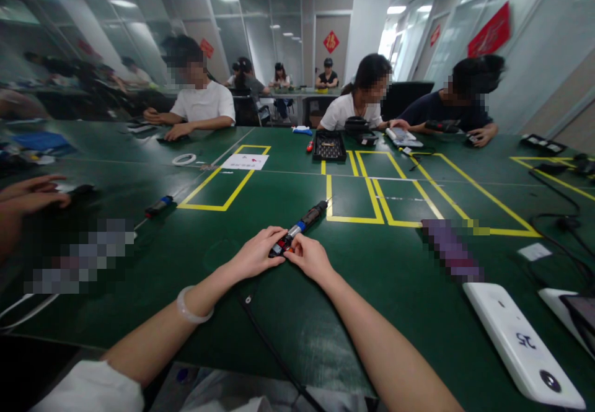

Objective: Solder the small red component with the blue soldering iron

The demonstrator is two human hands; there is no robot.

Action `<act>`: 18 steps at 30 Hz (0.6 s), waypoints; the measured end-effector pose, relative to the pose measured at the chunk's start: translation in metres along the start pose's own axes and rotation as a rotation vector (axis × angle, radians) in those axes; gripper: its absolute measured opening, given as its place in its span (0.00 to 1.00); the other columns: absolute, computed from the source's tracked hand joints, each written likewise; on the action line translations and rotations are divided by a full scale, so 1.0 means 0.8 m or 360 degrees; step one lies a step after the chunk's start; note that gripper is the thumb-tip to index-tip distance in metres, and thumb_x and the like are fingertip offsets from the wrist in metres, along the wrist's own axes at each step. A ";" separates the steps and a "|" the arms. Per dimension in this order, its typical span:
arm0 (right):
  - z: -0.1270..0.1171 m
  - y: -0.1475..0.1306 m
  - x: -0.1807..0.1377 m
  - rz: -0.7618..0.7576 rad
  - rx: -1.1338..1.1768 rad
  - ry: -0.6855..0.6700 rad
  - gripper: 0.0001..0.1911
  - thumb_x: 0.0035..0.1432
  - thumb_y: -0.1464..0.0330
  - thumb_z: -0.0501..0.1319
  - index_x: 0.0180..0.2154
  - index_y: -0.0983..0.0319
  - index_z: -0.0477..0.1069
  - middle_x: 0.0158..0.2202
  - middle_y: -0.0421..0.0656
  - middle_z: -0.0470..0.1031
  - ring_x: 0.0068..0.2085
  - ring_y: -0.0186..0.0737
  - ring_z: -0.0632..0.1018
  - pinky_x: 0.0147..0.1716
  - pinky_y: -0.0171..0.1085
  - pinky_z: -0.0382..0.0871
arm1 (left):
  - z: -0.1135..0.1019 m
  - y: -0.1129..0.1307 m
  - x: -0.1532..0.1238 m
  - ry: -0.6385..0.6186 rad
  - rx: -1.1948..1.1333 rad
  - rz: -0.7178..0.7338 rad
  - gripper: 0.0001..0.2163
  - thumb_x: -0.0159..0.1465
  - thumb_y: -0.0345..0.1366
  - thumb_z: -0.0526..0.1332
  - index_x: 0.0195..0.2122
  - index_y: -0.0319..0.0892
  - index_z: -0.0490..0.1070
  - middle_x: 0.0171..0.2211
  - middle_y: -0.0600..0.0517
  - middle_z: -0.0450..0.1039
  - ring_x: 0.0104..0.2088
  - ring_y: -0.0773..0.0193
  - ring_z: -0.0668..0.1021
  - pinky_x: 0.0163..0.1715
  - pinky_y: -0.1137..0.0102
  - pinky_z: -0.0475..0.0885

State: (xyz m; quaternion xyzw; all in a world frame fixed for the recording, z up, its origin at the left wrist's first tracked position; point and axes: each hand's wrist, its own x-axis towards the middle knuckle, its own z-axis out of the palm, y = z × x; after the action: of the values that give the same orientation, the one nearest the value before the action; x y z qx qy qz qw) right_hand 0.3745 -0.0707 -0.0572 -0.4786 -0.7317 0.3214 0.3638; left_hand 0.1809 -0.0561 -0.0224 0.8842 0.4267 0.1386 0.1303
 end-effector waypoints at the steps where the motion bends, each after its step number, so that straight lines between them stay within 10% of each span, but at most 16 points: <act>1: 0.000 0.000 0.000 0.0008 -0.0036 0.0001 0.10 0.53 0.65 0.64 0.30 0.60 0.63 0.21 0.34 0.65 0.23 0.32 0.67 0.24 0.31 0.57 | 0.000 0.002 0.000 -0.0002 0.0012 0.0012 0.29 0.56 0.38 0.63 0.60 0.45 0.59 0.56 0.45 0.62 0.53 0.53 0.68 0.53 0.62 0.66; 18: -0.002 -0.012 -0.002 -0.0157 0.0088 0.0004 0.06 0.60 0.66 0.58 0.34 0.62 0.70 0.27 0.39 0.72 0.25 0.33 0.70 0.27 0.31 0.61 | 0.006 0.016 0.002 0.0026 0.0236 -0.0071 0.27 0.63 0.46 0.56 0.62 0.43 0.55 0.57 0.45 0.62 0.52 0.53 0.68 0.47 0.62 0.68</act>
State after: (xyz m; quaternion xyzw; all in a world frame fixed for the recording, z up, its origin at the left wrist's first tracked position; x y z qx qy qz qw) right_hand 0.3721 -0.0749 -0.0488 -0.4321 -0.7447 0.3226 0.3931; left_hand 0.1928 -0.0628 -0.0225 0.8805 0.4565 0.1108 0.0639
